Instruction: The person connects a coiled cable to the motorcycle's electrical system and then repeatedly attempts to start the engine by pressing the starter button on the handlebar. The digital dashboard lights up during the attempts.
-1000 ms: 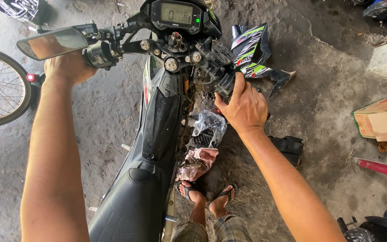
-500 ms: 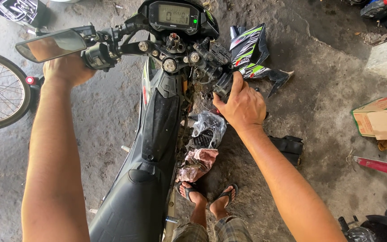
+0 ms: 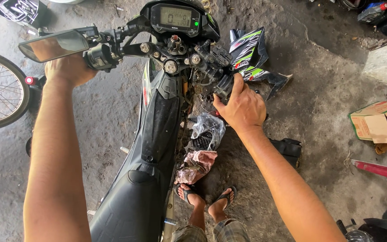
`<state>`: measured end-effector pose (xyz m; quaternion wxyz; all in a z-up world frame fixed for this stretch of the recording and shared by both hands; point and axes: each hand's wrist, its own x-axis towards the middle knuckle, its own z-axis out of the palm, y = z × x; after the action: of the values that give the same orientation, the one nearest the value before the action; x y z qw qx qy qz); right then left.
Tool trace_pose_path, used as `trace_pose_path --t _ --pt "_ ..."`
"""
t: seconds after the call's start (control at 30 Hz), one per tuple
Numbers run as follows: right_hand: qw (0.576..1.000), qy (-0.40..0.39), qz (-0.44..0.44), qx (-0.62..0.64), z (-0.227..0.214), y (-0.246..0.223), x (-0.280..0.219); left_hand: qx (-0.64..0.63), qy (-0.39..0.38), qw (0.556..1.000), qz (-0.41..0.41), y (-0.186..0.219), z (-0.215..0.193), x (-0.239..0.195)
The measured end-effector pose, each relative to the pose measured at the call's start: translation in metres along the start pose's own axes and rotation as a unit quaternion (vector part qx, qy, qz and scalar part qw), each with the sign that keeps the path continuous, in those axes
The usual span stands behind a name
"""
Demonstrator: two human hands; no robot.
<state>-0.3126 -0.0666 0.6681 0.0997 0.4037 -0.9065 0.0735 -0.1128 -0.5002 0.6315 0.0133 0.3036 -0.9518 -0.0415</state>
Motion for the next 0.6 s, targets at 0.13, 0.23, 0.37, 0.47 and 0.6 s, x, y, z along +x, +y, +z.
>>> trace_pose_path --t 0.13,0.23,0.37,0.47,0.6 --pt "1.0 -0.006 0.001 -0.001 -0.001 -0.001 0.002 -0.057 -0.055 0.995 -0.06 -0.003 0.003 0.002" --pt "1.0 -0.01 0.004 0.004 -0.004 -0.002 0.003 0.01 0.012 1.0 0.017 -0.013 0.014 0.005" --pt "1.0 -0.014 -0.001 -0.006 -0.007 -0.001 0.005 0.03 -0.01 0.999 0.006 -0.01 0.008 0.003" --pt "0.999 -0.05 -0.001 0.003 -0.01 0.003 0.013 0.0 -0.021 1.0 0.001 0.0 0.0 -0.006" --pt "0.995 -0.095 -0.03 0.005 -0.019 0.015 0.032 -0.079 -0.073 0.993 -0.047 0.008 -0.006 -0.023"
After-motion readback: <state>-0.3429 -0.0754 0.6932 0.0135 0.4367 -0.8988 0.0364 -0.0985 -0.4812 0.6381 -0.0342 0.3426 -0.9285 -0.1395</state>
